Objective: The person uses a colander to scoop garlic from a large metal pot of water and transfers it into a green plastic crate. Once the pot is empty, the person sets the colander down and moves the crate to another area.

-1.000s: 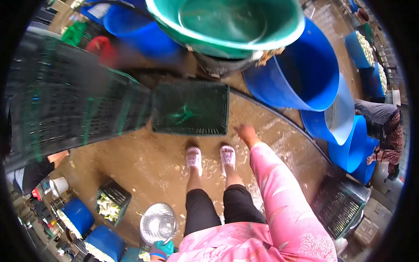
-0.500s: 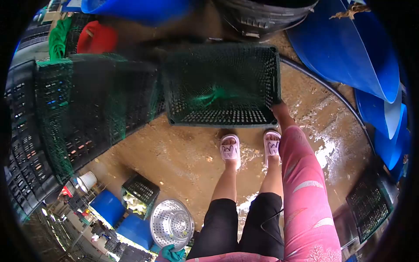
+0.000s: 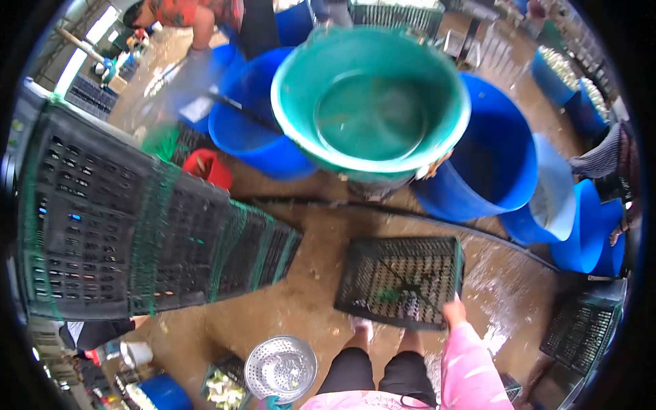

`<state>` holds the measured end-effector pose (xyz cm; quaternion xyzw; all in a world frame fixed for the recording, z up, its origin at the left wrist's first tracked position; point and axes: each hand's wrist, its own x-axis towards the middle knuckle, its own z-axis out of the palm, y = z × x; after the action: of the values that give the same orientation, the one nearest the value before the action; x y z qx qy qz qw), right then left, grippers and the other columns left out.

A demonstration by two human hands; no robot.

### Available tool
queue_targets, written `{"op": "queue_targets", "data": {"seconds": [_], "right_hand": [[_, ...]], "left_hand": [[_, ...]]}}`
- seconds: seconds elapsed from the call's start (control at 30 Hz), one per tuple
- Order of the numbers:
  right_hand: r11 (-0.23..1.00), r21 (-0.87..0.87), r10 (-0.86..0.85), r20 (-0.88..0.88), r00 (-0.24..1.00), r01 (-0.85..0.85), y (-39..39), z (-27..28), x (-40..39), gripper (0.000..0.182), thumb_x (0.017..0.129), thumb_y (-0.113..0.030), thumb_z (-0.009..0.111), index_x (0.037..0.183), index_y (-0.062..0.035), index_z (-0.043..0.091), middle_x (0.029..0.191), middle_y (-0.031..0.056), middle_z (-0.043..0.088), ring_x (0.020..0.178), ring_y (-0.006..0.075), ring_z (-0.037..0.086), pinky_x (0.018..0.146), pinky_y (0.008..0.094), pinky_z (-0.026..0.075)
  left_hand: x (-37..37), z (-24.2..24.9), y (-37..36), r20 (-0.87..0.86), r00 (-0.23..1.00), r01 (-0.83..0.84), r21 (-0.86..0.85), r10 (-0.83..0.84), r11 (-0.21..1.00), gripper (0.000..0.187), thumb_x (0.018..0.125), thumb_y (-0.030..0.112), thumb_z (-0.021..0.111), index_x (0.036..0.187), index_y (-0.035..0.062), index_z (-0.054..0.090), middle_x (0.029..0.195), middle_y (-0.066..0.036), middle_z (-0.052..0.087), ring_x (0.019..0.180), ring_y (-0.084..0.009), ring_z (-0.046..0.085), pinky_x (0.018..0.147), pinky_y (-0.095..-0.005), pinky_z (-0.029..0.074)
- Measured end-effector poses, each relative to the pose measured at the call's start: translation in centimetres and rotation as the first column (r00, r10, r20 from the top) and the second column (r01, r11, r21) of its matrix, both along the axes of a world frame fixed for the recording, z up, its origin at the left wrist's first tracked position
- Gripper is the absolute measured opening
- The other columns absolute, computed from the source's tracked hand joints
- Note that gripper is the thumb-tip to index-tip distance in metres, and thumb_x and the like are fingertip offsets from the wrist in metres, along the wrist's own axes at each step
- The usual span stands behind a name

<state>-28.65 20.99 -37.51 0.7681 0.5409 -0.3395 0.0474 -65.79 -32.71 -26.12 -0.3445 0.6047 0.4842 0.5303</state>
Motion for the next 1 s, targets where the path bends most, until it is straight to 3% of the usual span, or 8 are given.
{"op": "queue_targets", "data": {"seconds": [0.07, 0.13, 0.27, 0.53, 0.6, 0.67, 0.8, 1.0], "right_hand": [[0.998, -0.005, -0.058, 0.039, 0.998, 0.059, -3.5, 5.4, 6.1, 0.048, 0.07, -0.013, 0.048, 0.118, -0.0098, 0.047, 0.084, 0.022, 0.061, 0.082, 0.0349, 0.059, 0.073, 0.0409, 0.045], [0.971, 0.006, 0.22, 0.38, 0.898, -0.241, -6.6, 9.6, 9.1, 0.017, 0.07, -0.018, 0.052, 0.076, -0.0098, 0.066, 0.074, 0.0145, 0.063, 0.072, 0.0311, 0.062, 0.064, 0.0399, 0.047], [0.622, -0.506, 0.777, 0.492, 0.392, -0.598, -15.3, 12.9, 18.1, 0.026, 0.079, -0.015, 0.044, 0.078, -0.0154, 0.07, 0.083, 0.0037, 0.067, 0.078, 0.019, 0.064, 0.094, 0.0485, 0.031], [0.927, -0.135, 0.323, 0.761, 0.562, -0.35, -35.8, 16.5, 26.8, 0.013, 0.07, -0.017, 0.052, 0.064, -0.0119, 0.063, 0.064, 0.0055, 0.06, 0.067, 0.0243, 0.059, 0.069, 0.0427, 0.043], [0.968, -0.151, -0.055, 0.65, 0.758, 0.199, -37.6, 19.2, 27.1, 0.016, 0.072, -0.016, 0.053, 0.071, -0.0059, 0.066, 0.075, 0.0131, 0.064, 0.073, 0.026, 0.063, 0.062, 0.0411, 0.047], [0.54, -0.12, -0.717, 0.453, 0.53, 0.833, -40.2, 18.5, 30.3, 0.03, 0.079, -0.019, 0.045, 0.094, -0.0027, 0.064, 0.102, 0.0187, 0.059, 0.098, 0.0311, 0.057, 0.085, 0.0383, 0.043], [0.703, -0.35, -0.519, 0.343, 0.783, 0.62, -47.5, 15.7, 32.8, 0.032, 0.082, -0.017, 0.041, 0.101, -0.0051, 0.063, 0.109, 0.0143, 0.058, 0.102, 0.0287, 0.055, 0.084, 0.0404, 0.044], [0.34, -0.296, -0.832, 0.348, 0.432, 0.893, -54.5, 14.4, 30.8, 0.031, 0.081, -0.019, 0.041, 0.099, -0.0066, 0.064, 0.109, 0.013, 0.058, 0.101, 0.0278, 0.056, 0.084, 0.0381, 0.045]], "left_hand": [[0.6, 3.4, 4.3, -0.091, 0.945, 0.303, -0.11, -0.314, 0.947, 0.03, 0.081, 0.019, 0.047, 0.104, 0.0017, 0.055, 0.1, -0.01, 0.06, 0.093, -0.0219, 0.055, 0.078, -0.0345, 0.046], [-3.4, 3.6, 6.2, -0.163, 0.371, 0.886, -0.232, -0.914, 0.401, 0.029, 0.081, 0.018, 0.048, 0.102, 0.0014, 0.055, 0.099, -0.009, 0.06, 0.09, -0.0187, 0.055, 0.074, -0.032, 0.046], [-5.1, 4.1, 11.6, -0.205, 0.338, 0.893, -0.24, -0.919, 0.381, 0.028, 0.081, 0.018, 0.048, 0.103, 0.0013, 0.055, 0.098, -0.009, 0.06, 0.09, -0.0185, 0.055, 0.074, -0.0316, 0.046], [-3.7, 7.2, 20.9, -0.273, 0.255, 0.955, -0.081, -0.928, 0.286, 0.028, 0.081, 0.017, 0.049, 0.103, 0.0012, 0.055, 0.097, -0.009, 0.06, 0.088, -0.0179, 0.055, 0.073, -0.0306, 0.046], [-0.9, 9.3, 23.9, -0.251, 0.25, 0.962, -0.049, -0.935, 0.27, 0.028, 0.081, 0.017, 0.049, 0.103, 0.0012, 0.055, 0.097, -0.009, 0.06, 0.088, -0.0178, 0.055, 0.073, -0.0304, 0.046], [3.3, 11.5, 26.6, -0.253, 0.208, 0.974, -0.037, -0.945, 0.224, 0.028, 0.081, 0.017, 0.049, 0.103, 0.0012, 0.055, 0.096, -0.009, 0.06, 0.087, -0.0177, 0.055, 0.073, -0.0302, 0.046], [11.6, 14.2, 31.6, -0.285, 0.071, 0.997, -0.02, -0.956, 0.08, 0.028, 0.081, 0.017, 0.049, 0.104, 0.0011, 0.055, 0.096, -0.008, 0.06, 0.086, -0.0174, 0.055, 0.073, -0.0297, 0.046], [22.6, 17.5, 39.6, -0.366, -0.113, 0.992, 0.01, -0.924, -0.125, 0.028, 0.081, 0.017, 0.05, 0.104, 0.001, 0.054, 0.095, -0.008, 0.06, 0.085, -0.017, 0.055, 0.073, -0.029, 0.045]]}}
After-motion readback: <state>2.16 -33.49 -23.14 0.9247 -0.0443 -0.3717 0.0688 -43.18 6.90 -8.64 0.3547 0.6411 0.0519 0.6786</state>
